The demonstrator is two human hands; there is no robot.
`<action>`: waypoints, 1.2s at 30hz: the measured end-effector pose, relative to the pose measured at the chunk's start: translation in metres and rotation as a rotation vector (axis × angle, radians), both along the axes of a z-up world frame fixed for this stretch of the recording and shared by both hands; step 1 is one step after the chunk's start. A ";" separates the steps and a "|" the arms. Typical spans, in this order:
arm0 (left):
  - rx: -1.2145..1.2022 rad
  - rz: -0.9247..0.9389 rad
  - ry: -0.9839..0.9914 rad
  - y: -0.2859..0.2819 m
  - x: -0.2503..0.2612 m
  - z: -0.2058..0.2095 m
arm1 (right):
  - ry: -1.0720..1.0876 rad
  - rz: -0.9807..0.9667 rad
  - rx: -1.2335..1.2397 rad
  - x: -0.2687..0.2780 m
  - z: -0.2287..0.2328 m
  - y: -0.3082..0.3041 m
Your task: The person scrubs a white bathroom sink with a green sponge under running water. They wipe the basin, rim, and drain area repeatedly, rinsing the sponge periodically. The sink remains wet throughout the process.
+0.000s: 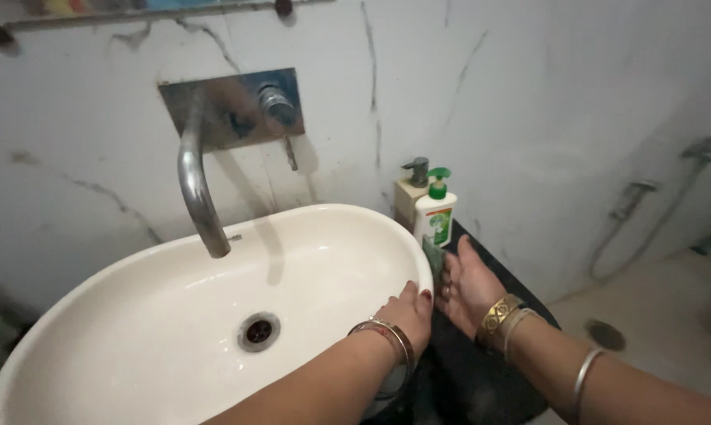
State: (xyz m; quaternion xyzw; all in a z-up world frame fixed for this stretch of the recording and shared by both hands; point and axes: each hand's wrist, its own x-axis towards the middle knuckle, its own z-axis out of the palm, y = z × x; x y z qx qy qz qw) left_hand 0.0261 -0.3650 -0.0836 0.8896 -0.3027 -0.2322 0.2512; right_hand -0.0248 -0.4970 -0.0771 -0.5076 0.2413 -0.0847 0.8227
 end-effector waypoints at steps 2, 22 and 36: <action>-0.013 0.041 0.025 -0.003 0.002 -0.001 | 0.079 0.055 0.027 0.002 -0.009 0.000; 0.036 -0.109 -0.348 -0.042 0.038 -0.044 | 0.021 0.178 0.034 0.025 -0.042 -0.012; -0.140 0.708 0.002 -0.088 0.050 0.007 | -0.243 0.521 -0.297 0.132 -0.013 -0.070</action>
